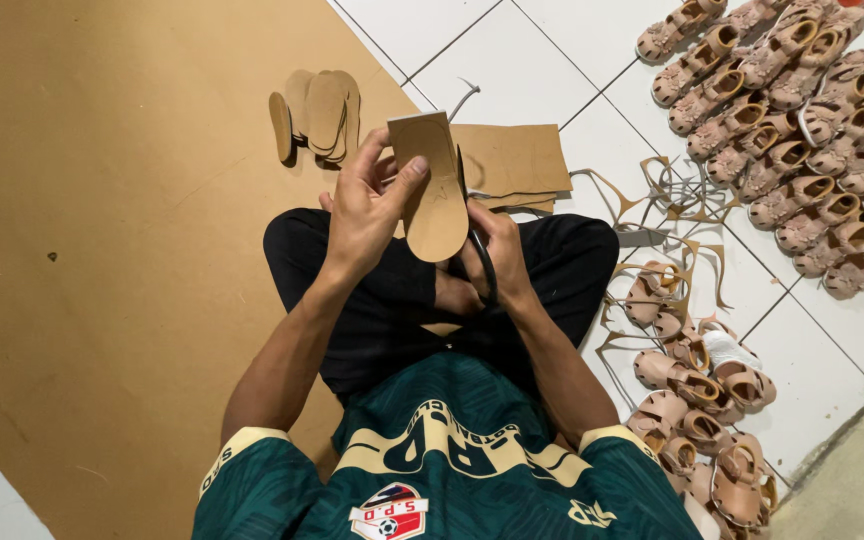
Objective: The person sits on the workshop floor and cuts footbed-shaped insole pieces from cardboard sheets using scissors, tracing around a cardboard insole template. They cut out each piece, trim the edges, and set finished pieces on a growing pile beside them.
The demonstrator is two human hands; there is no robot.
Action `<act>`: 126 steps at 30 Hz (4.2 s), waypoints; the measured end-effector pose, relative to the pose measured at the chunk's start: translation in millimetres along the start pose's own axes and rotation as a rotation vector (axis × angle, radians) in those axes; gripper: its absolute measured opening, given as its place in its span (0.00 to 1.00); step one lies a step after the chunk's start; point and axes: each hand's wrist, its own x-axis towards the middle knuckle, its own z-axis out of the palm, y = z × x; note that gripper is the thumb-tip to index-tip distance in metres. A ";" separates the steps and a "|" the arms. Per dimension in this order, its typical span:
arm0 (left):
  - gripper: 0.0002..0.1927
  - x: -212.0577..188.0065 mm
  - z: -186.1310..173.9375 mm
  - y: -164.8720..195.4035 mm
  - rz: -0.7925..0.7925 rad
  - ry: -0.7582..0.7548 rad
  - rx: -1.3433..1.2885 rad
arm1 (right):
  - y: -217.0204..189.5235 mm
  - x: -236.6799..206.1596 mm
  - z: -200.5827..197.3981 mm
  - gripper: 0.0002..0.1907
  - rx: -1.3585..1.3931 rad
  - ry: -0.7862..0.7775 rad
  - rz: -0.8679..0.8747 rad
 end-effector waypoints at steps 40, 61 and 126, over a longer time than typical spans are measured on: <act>0.20 -9.7 14.3 -1.0 -0.053 -0.013 -0.071 | -5.7 -13.7 3.2 0.14 0.030 0.108 0.167; 0.18 -14.1 12.8 10.2 -0.137 -0.135 -0.008 | -6.4 -12.0 -6.7 0.15 0.124 0.073 0.072; 0.24 -18.5 57.9 -20.4 0.124 0.285 -0.461 | -5.5 10.6 14.2 0.28 0.125 0.123 0.112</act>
